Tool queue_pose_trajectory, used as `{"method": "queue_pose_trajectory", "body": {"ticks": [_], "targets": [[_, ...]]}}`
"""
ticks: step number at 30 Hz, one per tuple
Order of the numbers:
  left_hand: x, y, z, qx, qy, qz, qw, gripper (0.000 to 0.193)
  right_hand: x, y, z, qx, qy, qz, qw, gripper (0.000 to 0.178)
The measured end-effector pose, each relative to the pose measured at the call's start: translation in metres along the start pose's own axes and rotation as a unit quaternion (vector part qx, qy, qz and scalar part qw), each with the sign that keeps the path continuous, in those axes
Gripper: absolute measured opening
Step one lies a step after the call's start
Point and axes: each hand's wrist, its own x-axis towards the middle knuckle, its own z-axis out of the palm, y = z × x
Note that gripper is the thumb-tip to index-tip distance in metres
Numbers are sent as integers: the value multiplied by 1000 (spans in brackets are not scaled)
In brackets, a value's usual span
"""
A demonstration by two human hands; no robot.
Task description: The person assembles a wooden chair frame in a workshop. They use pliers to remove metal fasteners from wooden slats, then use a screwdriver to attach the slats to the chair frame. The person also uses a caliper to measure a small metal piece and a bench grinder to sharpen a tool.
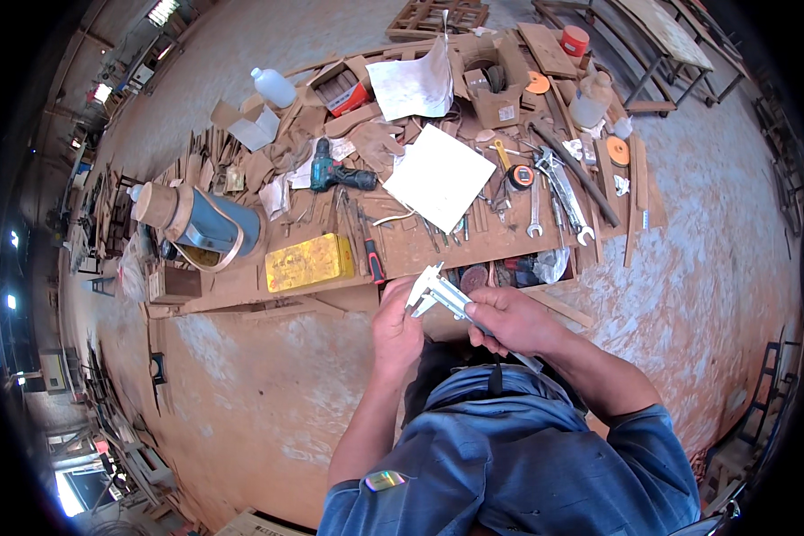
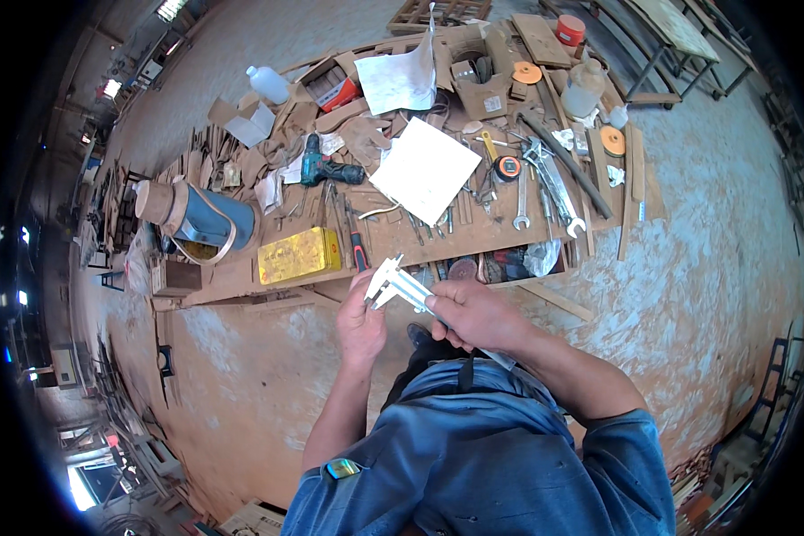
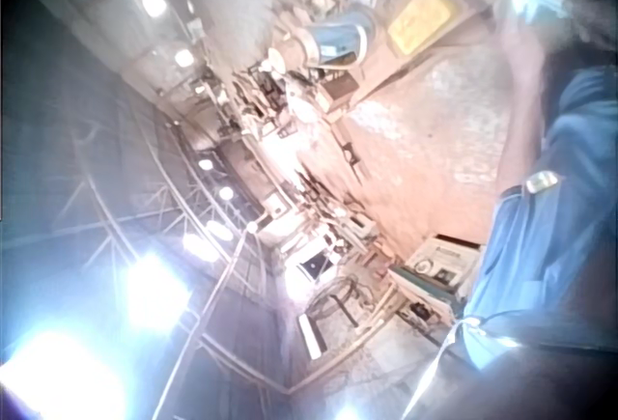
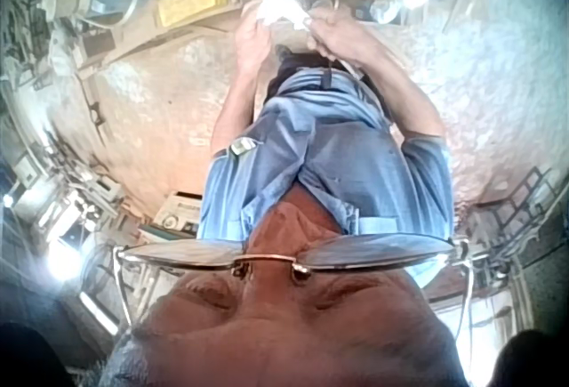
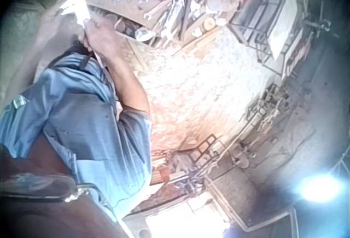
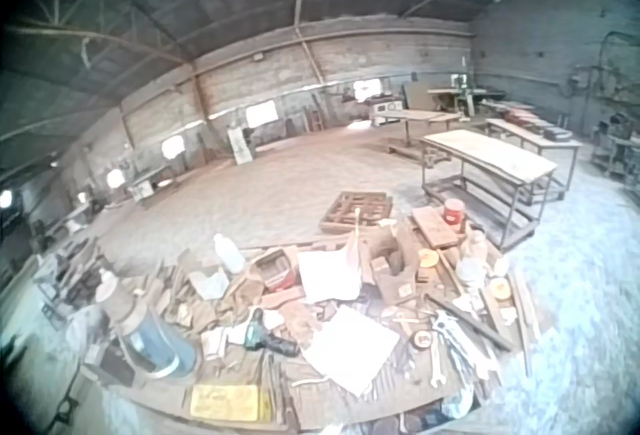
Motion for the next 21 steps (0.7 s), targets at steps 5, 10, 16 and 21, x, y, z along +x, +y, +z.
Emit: {"method": "queue_pose_trajectory", "body": {"ticks": [5,10,16,21], "targets": [[-1,-5,-1,3,2,2,1000,27,0,2,0,-5,-7,-12,1000,28],[-5,0,-1,15,4,-13,1000,27,-6,-3,1,-48,17,-26,998,27],[-5,6,-5,12,-19,-3,1000,25,-5,0,-1,-75,19,-32,997,27],[-7,7,-14,0,-55,1,999,16,-5,2,-5,-104,29,-63,992,27]]}}
